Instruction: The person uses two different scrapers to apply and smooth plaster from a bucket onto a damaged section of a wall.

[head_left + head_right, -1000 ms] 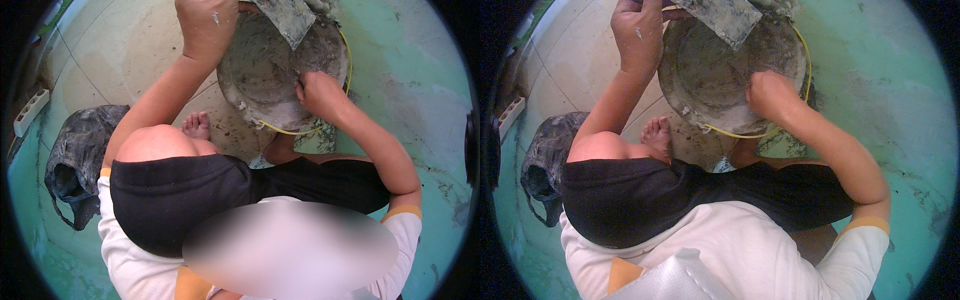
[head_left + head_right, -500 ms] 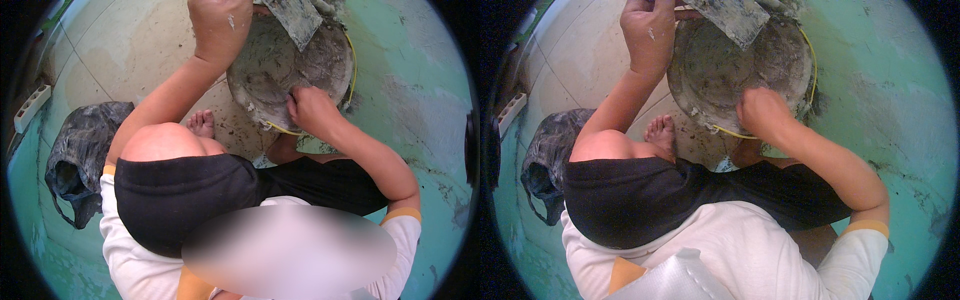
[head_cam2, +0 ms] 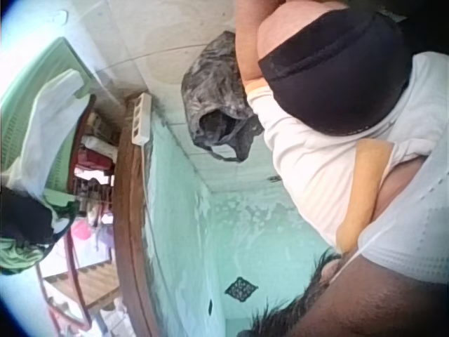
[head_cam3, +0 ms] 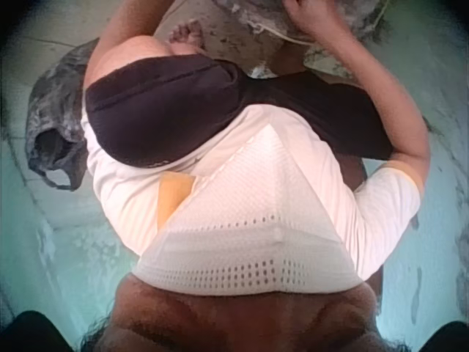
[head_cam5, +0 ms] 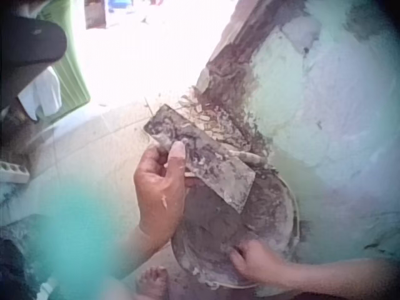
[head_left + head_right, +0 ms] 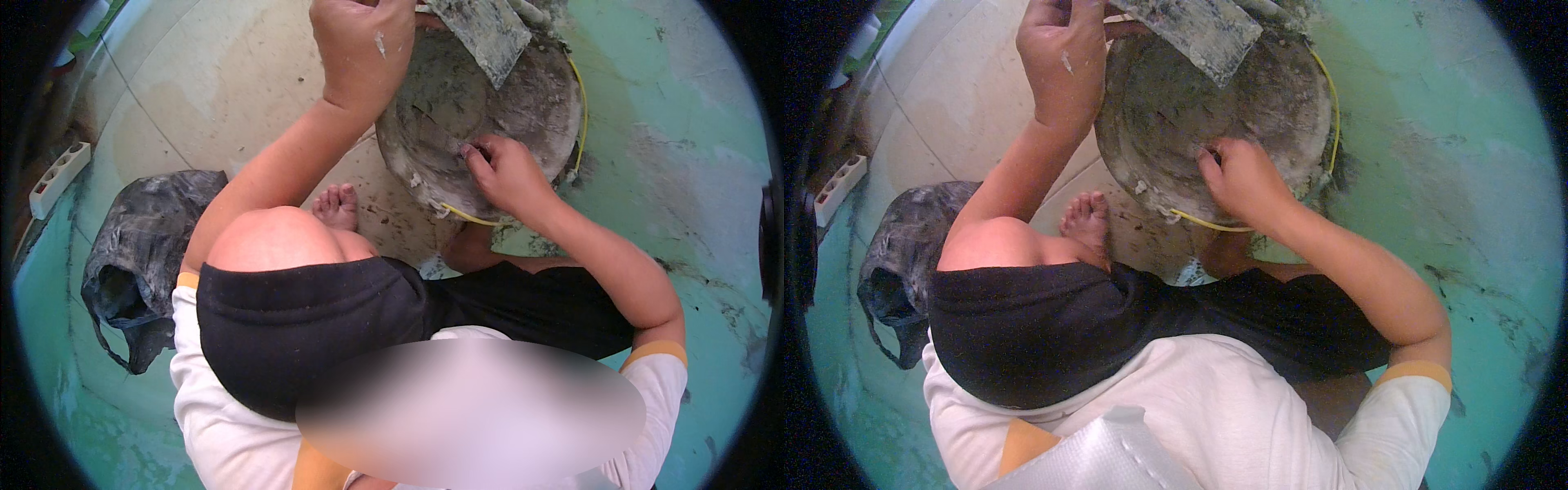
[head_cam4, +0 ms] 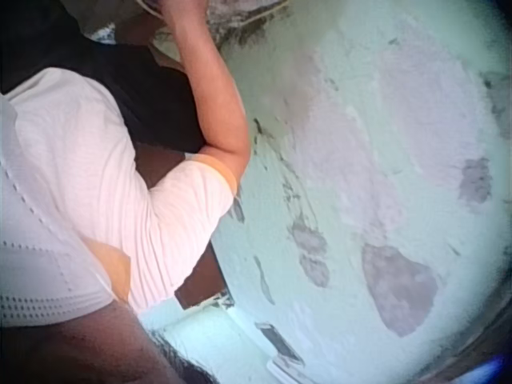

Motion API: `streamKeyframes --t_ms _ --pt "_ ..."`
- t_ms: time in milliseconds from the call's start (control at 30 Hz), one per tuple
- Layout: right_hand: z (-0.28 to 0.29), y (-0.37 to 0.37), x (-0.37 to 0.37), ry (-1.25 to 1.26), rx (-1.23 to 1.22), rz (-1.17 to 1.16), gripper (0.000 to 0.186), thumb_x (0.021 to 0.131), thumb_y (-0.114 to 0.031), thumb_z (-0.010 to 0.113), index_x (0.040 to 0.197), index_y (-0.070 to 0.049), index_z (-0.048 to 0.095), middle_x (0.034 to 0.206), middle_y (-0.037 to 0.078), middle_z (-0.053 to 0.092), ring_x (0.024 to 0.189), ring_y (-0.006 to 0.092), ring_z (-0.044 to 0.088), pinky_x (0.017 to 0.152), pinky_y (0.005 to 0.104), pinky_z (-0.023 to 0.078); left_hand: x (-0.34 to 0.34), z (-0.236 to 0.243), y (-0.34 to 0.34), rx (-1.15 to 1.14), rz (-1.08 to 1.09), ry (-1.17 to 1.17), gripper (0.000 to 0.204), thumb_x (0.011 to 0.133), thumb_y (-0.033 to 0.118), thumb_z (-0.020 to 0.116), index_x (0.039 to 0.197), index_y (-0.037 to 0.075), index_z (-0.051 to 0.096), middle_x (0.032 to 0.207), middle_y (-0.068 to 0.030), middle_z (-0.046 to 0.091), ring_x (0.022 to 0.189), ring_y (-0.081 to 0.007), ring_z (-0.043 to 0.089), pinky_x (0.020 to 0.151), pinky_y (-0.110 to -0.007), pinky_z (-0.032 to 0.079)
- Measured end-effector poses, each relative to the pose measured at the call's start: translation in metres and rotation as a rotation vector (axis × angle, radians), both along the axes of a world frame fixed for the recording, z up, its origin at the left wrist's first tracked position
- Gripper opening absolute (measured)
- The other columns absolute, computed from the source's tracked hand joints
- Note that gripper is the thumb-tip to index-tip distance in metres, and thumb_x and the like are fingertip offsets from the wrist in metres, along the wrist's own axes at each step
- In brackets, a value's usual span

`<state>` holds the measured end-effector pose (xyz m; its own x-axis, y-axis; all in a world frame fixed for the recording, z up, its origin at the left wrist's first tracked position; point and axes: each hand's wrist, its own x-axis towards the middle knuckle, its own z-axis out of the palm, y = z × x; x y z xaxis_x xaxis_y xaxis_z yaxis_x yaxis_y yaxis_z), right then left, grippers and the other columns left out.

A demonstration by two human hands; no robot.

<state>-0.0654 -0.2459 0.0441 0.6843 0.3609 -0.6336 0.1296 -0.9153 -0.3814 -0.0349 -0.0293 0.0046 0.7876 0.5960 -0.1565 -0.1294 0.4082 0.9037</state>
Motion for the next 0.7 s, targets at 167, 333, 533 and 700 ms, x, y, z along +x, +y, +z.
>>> streamKeyframes --t_ms 167,333,533,700 --pt "-0.03 -0.023 0.019 0.169 0.091 -0.095 0.034 0.098 -0.032 0.063 0.096 0.001 0.072 0.067 0.015 0.065 0.061 0.0252 0.062 0.061 0.0402 0.05 0.001 0.002 -0.001 -0.031 -0.016 0.02 0.025 0.104 0.024 0.06 0.097 0.0 0.059 0.084 -0.005 0.065 0.066 -0.0098 0.064 0.057 -0.026 0.058" --pt "-0.049 -0.036 0.054 0.362 0.164 -0.216 0.034 0.1 -0.037 0.065 0.106 -0.005 0.075 0.063 -0.001 0.059 0.053 0.008 0.05 0.05 0.0293 0.041 0.0 0.004 0.0 -0.062 -0.043 0.005 0.024 0.105 0.023 0.059 0.099 -0.001 0.059 0.086 -0.0069 0.067 0.07 -0.0117 0.067 0.059 -0.027 0.059" --pt "-0.048 -0.037 0.077 0.458 0.148 -0.188 0.037 0.101 -0.036 0.065 0.119 -0.004 0.072 0.065 -0.003 0.056 0.05 0.005 0.045 0.045 0.0241 0.035 0.004 0.003 -0.003 -0.057 0.023 -0.022 0.024 0.105 0.023 0.058 0.1 -0.001 0.059 0.085 -0.0077 0.067 0.068 -0.0125 0.067 0.059 -0.027 0.06" --pt "-0.039 -0.049 0.093 0.491 0.144 -0.109 0.036 0.102 -0.036 0.064 0.114 -0.003 0.073 0.067 -0.002 0.058 0.049 0.0044 0.045 0.044 0.0234 0.034 0.001 0.005 0.001 -0.03 -0.032 0.018 0.025 0.105 0.023 0.058 0.1 -0.002 0.058 0.084 -0.0076 0.067 0.067 -0.0138 0.067 0.058 -0.028 0.06"
